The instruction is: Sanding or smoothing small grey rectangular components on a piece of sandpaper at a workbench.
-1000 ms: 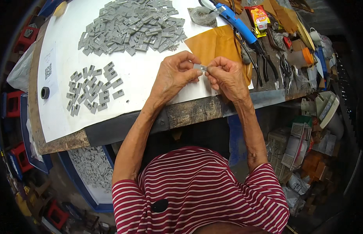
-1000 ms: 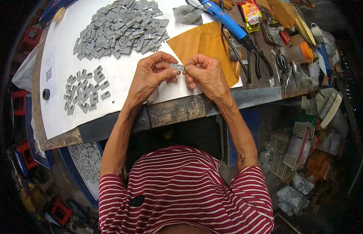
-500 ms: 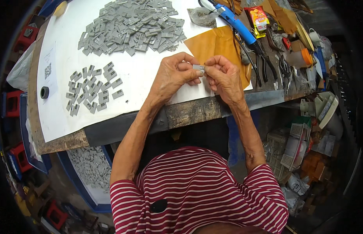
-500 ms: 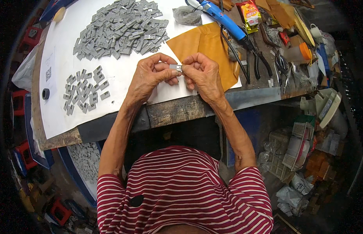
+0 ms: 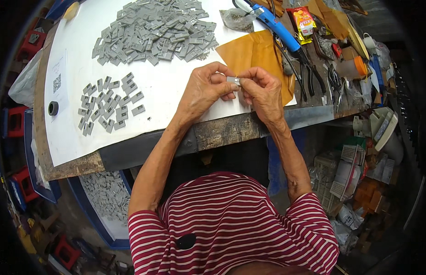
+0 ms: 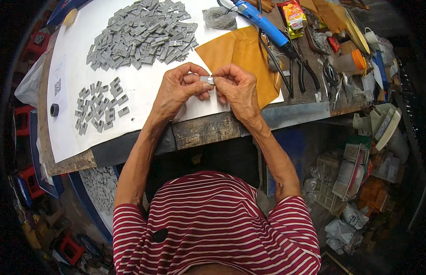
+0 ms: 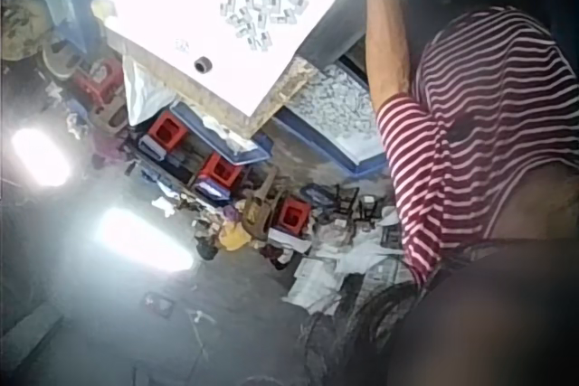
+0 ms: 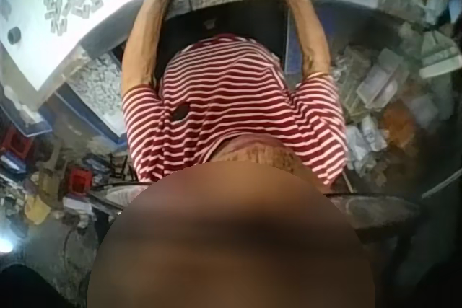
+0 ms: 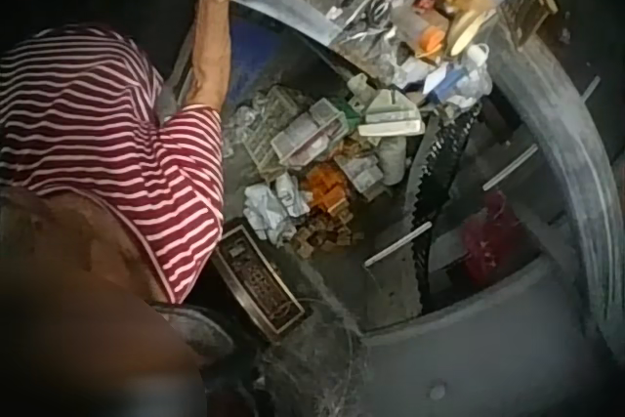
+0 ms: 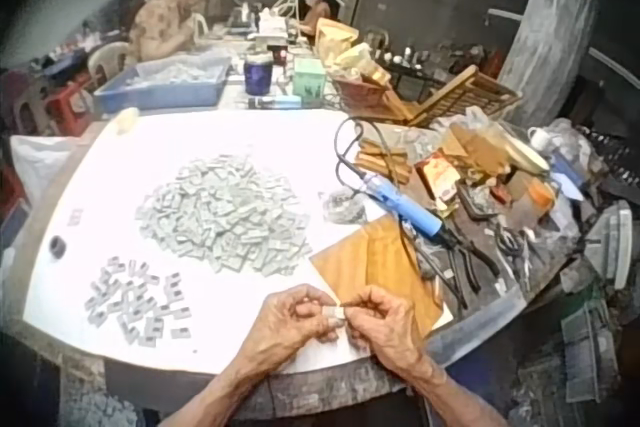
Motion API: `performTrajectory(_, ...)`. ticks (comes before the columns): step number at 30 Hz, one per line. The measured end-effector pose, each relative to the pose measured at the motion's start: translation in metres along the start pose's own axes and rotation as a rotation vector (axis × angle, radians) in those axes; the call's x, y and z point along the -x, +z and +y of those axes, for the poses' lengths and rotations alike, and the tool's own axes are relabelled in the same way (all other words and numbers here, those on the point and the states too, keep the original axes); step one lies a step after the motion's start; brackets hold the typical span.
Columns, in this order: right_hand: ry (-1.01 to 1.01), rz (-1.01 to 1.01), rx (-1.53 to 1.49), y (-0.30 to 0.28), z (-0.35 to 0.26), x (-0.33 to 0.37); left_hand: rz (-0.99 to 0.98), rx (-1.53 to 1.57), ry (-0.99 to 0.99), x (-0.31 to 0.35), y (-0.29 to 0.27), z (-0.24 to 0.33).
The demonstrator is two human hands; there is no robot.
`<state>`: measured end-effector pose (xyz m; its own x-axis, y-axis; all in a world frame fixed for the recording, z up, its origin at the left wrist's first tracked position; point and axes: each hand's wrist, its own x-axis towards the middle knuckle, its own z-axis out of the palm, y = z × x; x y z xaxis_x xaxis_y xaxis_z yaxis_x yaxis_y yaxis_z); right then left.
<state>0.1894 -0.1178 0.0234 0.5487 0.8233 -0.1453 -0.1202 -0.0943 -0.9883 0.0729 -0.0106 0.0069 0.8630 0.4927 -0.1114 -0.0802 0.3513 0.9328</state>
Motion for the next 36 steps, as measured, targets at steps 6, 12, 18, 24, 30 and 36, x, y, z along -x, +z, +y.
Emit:
performTrajectory(6, 0.024, 0.032, 0.015, 0.0000, -0.0017, -0.0025, 0.008, -0.363, 0.149, 0.0031, -0.0009, -0.0060)
performTrajectory(12, 0.005, 0.012, 0.083, -0.0019, -0.0020, -0.0049, 0.066, -0.540, 0.229, 0.0042, -0.0004, -0.0051)
performTrajectory(18, 0.025, -0.064, -0.084, -0.0047, 0.0014, -0.0064, 0.113, -0.618, 0.337, 0.0044, -0.0044, -0.0038)
performTrajectory(24, 0.021, -0.071, -0.083, -0.0056, 0.0015, -0.0054, 0.107, -0.614, 0.306, 0.0051, -0.0032, -0.0014)
performTrajectory(30, 0.009, -0.068, 0.025, -0.0044, -0.0004, -0.0057, 0.103, -0.657, 0.317, 0.0050, -0.0029, -0.0035)
performTrajectory(36, 0.007, -0.021, 0.053, -0.0010, 0.0017, -0.0068, 0.103, -0.658, 0.349, 0.0035, -0.0028, -0.0061)
